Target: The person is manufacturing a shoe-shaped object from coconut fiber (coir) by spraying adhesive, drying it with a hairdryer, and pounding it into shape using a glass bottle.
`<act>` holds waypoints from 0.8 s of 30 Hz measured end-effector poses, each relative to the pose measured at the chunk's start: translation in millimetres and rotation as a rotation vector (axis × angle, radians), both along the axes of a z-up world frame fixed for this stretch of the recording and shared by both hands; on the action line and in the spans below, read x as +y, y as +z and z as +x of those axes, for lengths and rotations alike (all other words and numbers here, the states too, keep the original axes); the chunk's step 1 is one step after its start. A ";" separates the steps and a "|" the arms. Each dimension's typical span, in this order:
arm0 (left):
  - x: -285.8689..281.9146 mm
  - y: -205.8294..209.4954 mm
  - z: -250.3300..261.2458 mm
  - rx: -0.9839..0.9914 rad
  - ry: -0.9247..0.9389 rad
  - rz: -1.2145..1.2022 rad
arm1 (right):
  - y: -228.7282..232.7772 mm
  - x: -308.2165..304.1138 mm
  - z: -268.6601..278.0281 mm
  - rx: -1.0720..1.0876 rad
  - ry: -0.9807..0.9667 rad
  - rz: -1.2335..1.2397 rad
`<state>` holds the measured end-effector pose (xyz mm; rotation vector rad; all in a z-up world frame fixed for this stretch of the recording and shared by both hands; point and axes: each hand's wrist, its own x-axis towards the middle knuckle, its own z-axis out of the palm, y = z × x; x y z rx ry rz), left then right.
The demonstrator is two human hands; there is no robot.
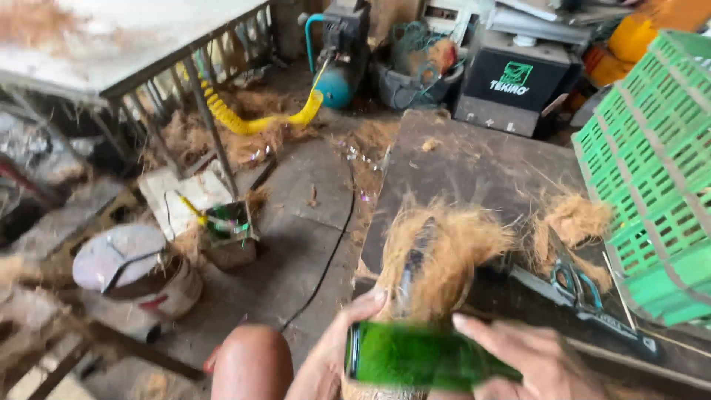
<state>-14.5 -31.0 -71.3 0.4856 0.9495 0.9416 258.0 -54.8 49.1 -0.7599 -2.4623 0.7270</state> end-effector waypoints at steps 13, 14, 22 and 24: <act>-3.6 51.2 -2.8 -0.171 0.163 0.025 | -12.9 -14.0 -12.8 -0.112 -0.235 0.484; -8.8 55.8 -0.7 -0.161 0.176 -0.074 | -12.7 -11.4 -15.9 -0.207 -0.285 0.477; -7.7 72.0 -3.9 -0.205 0.223 -0.121 | 15.0 -28.6 -25.1 -0.207 -0.304 0.573; -9.3 85.0 -1.0 -0.187 0.278 -0.161 | -5.9 -26.9 -13.7 -0.185 -0.369 0.573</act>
